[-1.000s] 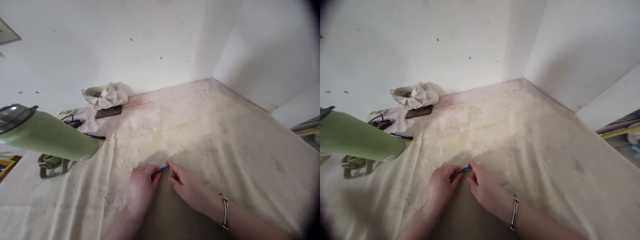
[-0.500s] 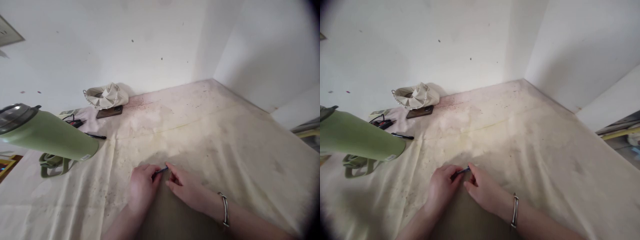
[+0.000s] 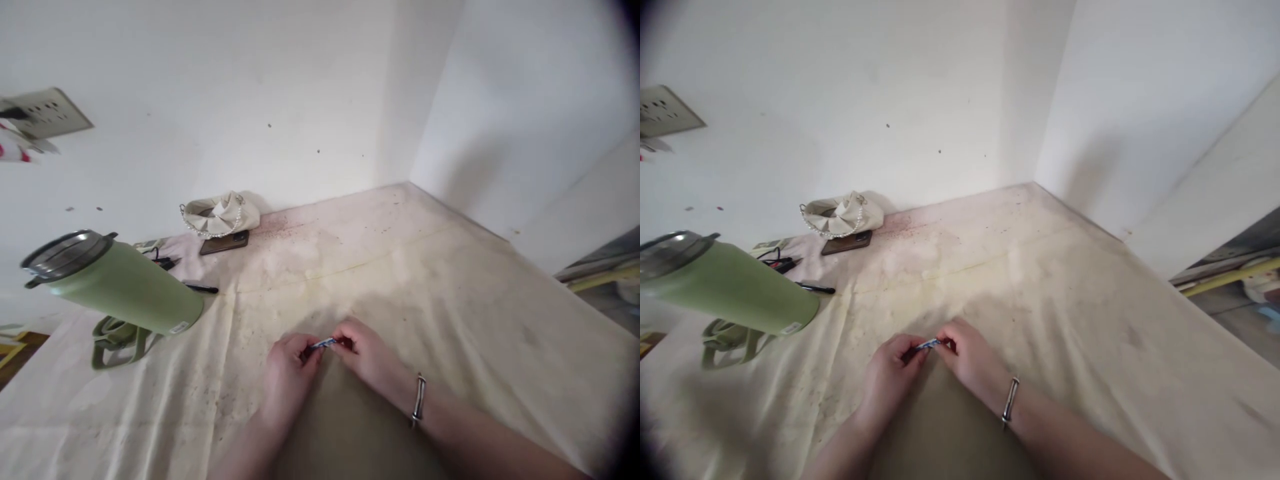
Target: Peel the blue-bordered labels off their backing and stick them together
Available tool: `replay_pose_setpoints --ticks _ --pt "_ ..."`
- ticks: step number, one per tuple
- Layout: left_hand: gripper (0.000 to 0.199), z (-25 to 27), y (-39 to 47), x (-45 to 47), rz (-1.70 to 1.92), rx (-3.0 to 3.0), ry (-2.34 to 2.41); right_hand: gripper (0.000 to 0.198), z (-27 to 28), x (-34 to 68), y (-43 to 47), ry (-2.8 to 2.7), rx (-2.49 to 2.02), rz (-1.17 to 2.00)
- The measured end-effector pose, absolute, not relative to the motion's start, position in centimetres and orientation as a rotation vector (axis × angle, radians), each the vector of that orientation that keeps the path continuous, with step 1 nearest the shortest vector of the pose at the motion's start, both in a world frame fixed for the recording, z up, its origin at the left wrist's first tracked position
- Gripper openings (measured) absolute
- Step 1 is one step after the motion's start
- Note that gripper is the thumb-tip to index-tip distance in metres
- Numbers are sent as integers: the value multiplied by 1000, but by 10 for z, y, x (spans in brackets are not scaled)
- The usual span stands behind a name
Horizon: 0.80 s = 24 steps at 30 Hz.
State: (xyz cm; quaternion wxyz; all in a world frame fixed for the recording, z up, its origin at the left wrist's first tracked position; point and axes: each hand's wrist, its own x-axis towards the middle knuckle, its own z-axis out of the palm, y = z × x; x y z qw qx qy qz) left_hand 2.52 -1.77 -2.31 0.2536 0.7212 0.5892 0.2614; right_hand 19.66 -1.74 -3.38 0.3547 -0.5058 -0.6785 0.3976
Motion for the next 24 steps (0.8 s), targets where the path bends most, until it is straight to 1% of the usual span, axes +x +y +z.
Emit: replay_pose_setpoints --ticks 11,24 --pt "17 -27 -11 27 808 1842 1656 8 -39 193 -5 -1650 -1325 1046" --pt "16 -32 -12 30 907 1805 1563 9 -43 196 -5 -1632 -1273 1045"
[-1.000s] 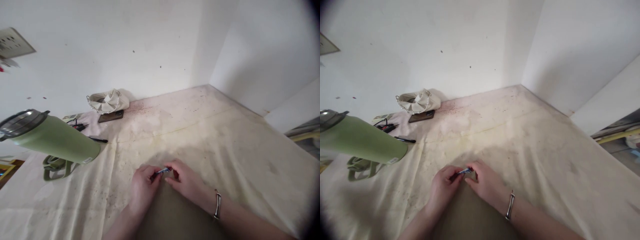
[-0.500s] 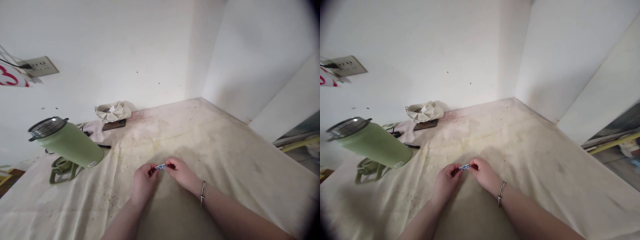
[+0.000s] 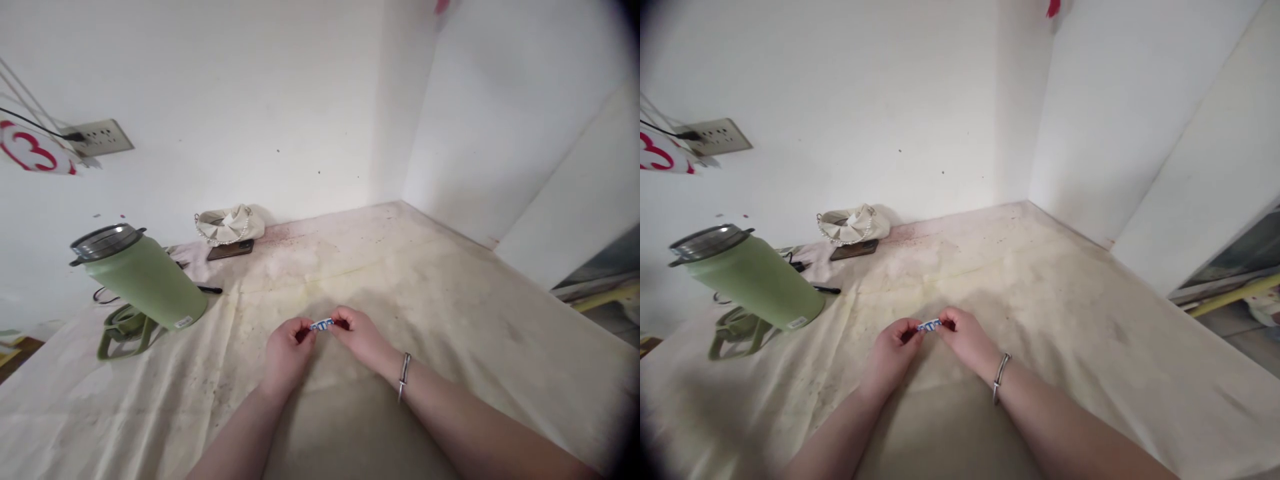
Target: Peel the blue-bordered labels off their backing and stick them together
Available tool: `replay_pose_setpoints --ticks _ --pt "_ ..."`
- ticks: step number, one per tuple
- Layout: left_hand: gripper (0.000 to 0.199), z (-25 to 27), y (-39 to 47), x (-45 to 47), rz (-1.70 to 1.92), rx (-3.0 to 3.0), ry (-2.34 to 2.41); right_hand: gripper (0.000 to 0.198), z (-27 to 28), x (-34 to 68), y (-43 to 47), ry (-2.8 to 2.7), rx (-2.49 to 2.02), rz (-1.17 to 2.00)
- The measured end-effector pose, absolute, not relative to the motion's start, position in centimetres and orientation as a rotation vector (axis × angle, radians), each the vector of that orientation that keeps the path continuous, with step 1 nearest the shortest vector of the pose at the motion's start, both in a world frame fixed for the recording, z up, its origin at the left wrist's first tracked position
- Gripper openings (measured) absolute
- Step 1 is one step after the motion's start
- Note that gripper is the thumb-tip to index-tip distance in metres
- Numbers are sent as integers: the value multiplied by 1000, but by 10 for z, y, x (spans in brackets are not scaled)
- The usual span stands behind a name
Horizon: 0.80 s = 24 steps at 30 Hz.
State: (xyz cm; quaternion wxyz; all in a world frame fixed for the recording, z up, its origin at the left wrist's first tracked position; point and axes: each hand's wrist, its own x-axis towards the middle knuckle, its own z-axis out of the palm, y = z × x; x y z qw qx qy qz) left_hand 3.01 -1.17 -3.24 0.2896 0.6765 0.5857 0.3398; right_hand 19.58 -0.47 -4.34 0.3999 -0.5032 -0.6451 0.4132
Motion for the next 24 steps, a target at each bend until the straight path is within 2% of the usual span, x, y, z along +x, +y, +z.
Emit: replay_pose_setpoints --ticks 11,24 --pt "10 -33 -12 26 1046 1636 1378 14 -41 199 -10 -1552 -1161 1198" --pt "23 -27 -28 33 888 965 798 29 -40 199 -17 -1098 -696 1963"
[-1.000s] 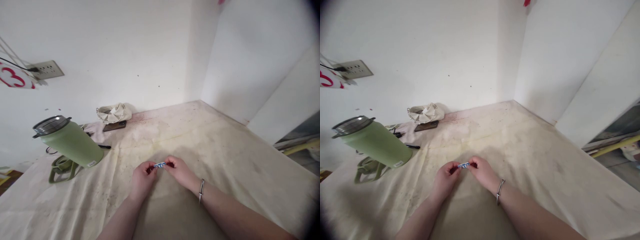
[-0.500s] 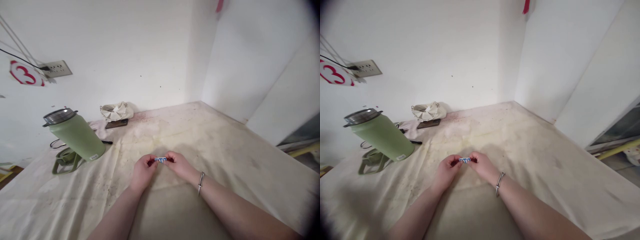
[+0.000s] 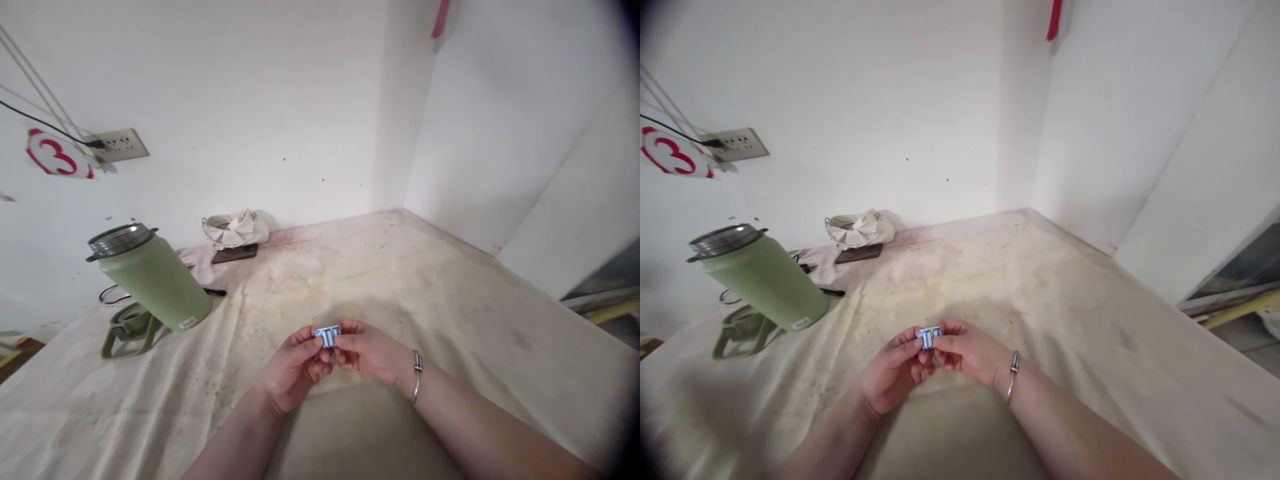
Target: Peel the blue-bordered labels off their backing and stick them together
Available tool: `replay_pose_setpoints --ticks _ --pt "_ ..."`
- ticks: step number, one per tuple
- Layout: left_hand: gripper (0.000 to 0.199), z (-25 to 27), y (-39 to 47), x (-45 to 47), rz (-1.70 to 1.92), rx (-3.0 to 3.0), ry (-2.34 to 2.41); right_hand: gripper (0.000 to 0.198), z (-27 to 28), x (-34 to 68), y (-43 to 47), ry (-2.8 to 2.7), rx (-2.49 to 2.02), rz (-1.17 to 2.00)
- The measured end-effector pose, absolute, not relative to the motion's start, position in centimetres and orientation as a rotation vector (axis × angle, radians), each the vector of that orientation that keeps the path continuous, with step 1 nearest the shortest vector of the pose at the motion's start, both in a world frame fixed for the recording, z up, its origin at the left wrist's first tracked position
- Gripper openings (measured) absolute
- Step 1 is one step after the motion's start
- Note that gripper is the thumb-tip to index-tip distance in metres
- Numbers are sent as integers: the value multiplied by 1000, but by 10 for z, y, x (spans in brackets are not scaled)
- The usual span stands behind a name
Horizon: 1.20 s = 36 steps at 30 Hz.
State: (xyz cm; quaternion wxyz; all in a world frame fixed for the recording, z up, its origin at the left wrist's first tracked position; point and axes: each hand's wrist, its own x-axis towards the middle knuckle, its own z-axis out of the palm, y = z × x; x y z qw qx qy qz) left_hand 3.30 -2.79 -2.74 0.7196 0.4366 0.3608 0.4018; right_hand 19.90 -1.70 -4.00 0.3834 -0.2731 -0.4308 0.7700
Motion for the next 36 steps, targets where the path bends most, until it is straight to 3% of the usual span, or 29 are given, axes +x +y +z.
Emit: replay_pose_setpoints --ticks 7,19,24,27,31,36 --pt "6 -30 -26 29 832 710 456 26 -48 201 -16 -950 -524 2117" --pt "5 -31 -26 29 827 687 435 18 -50 201 -15 -891 -430 2171" --pt "7 -28 -25 34 862 707 480 41 -47 199 -14 -848 -449 2210" --pt "11 -26 -24 41 973 749 574 44 -42 196 -14 -905 -490 2101" --pt "11 -29 -23 45 1148 964 845 29 -41 194 -14 -1059 -728 1851" --pt "14 -29 -23 43 1118 1273 1067 23 -48 193 -10 -1071 -828 1754"
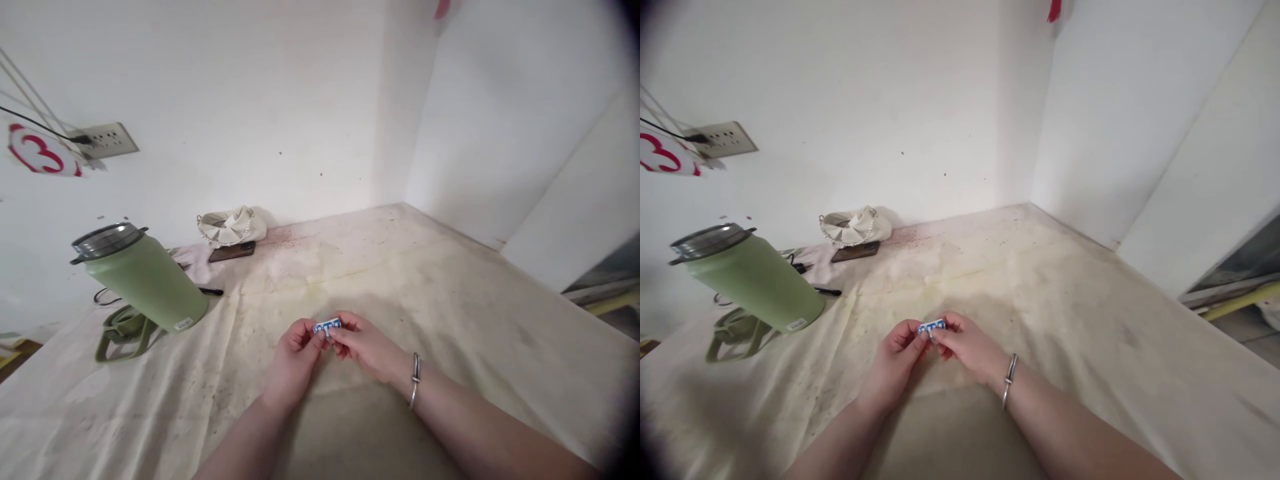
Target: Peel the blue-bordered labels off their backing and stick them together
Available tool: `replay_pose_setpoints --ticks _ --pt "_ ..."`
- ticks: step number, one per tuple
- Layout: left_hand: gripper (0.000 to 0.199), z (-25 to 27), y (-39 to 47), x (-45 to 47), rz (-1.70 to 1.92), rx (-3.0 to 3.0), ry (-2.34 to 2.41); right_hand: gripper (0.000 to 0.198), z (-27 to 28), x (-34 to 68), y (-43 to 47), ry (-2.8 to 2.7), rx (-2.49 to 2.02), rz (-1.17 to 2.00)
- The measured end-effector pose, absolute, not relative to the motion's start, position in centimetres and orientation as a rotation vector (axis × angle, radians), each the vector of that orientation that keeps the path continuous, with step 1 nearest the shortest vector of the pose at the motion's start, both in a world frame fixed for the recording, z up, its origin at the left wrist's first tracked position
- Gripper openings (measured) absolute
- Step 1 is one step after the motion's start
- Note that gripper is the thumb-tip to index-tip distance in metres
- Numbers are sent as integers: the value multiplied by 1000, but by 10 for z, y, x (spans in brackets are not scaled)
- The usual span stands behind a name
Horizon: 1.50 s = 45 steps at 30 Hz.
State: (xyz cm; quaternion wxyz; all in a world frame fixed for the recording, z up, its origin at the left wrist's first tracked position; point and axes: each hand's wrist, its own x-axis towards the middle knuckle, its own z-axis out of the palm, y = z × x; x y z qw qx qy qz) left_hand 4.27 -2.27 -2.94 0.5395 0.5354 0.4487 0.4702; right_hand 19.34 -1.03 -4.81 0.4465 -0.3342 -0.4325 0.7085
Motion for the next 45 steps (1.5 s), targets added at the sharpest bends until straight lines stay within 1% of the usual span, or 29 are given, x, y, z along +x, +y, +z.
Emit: replay_pose_setpoints --ticks 4,7,8,10,14,20,27,32,34,38,41,43,45 --pt "19 -27 -24 42 1135 1257 961 22 -48 194 -9 -963 -776 1824" --pt "37 -27 -26 43 1142 1241 854 24 -46 195 -10 -901 -744 1924" --pt "40 -27 -27 44 1138 1253 851 24 -46 196 -10 -889 -732 1966" --pt "38 -28 -29 44 1139 1303 884 24 -46 198 -11 -872 -710 2050" --pt "28 -29 -30 44 1166 1419 947 23 -48 199 -12 -856 -680 2154" --pt "21 -31 -28 42 1176 1493 986 21 -47 199 -12 -840 -663 2179" --pt "19 -27 -29 44 1151 1394 927 22 -47 198 -12 -814 -657 2204" --pt "18 -25 -30 45 1138 1342 898 18 -45 200 -13 -777 -625 2246" --pt "21 -27 -29 44 1151 1333 906 20 -41 202 -14 -756 -611 2262" --pt "35 -31 -28 42 1183 1349 921 26 -36 204 -15 -692 -547 2309" --pt "43 -33 -28 42 1166 1378 917 21 -38 203 -15 -714 -564 2320" --pt "39 -33 -29 42 1155 1374 906 19 -41 202 -15 -750 -595 2314" --pt "30 -32 -30 42 1148 1360 886 19 -43 201 -15 -768 -607 2311"
